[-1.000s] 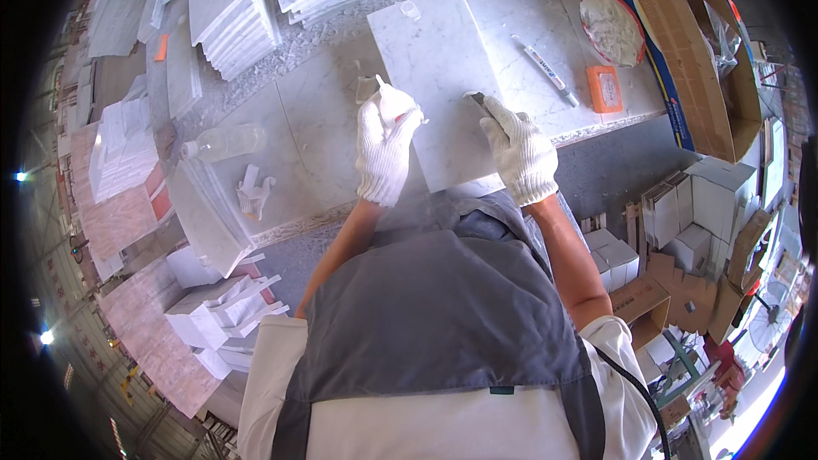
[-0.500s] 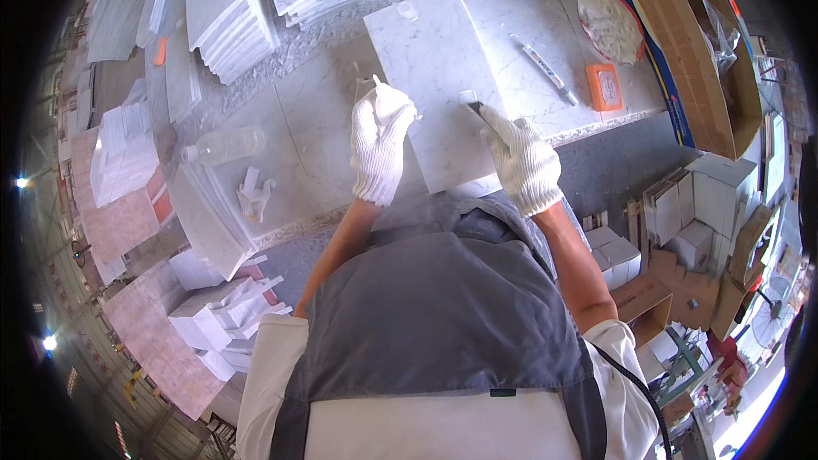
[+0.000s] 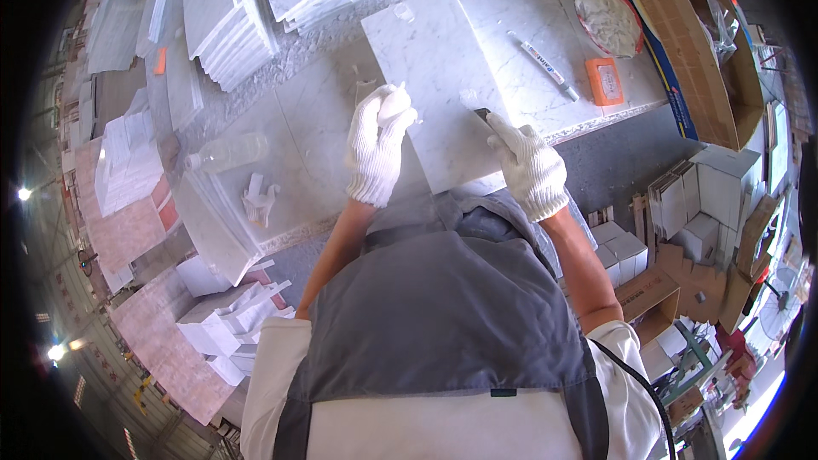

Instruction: The person applies adhesive from a tube onto a white tile using a putty knife to spread it evenly. The person then wipes the tile surface with a cloth and repeats the process on another tile.

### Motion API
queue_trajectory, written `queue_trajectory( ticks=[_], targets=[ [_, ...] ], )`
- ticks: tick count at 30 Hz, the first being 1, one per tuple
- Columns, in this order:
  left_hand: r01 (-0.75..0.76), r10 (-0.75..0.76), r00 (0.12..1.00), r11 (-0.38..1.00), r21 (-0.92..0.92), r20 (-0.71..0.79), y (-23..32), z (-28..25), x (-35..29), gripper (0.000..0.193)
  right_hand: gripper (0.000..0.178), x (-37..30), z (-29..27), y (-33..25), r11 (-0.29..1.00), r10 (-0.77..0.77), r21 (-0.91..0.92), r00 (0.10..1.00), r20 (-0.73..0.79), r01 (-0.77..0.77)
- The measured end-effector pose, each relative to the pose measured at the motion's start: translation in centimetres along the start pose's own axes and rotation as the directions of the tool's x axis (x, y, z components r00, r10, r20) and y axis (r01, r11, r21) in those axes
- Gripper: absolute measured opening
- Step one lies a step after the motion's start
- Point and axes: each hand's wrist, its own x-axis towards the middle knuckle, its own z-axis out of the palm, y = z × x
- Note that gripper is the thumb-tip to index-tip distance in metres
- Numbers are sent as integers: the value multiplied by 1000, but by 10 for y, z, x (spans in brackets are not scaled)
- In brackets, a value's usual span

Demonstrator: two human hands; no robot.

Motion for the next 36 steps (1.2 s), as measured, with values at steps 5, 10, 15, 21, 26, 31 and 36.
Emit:
queue_trajectory(
  ticks=[5, 10, 15, 21, 26, 31, 36],
  targets=[
    [-202, 183, 978, 949, 244, 96, 7, 1, -1, 42, 36, -3, 1, -7, 997, 39, 61, 999, -28, -37],
    [-160, 120, 983, 928, 336, 137, 8, 4, 1, 43, 36, 24, 15, -2, 997, -70, 28, 989, -130, 75],
    [-153, 126, 987, 928, 341, 101, 8, 2, 1, 44, 38, 21, 11, 7, 984, -108, -138, 993, 42, 113],
    [-234, 207, 972, 903, 361, 110, 6, -1, -3, 41, 37, 0, -4, 7, 994, -75, -76, 997, 23, 77],
    [-384, 315, 923, 695, 607, 223, 10, -1, 2, 40, 38, -13, -3, -4, 994, -29, 107, 999, 21, 27],
    [-349, 112, 935, 453, 820, 336, 27, 4, 8, 37, 42, -26, 6, -3, 992, -26, 126, 999, 42, 21],
    [-365, 7, 926, 282, 888, 378, 39, 16, 10, 36, 50, -29, 12, 8, 990, -24, 142, 999, 25, 21]
  ],
)
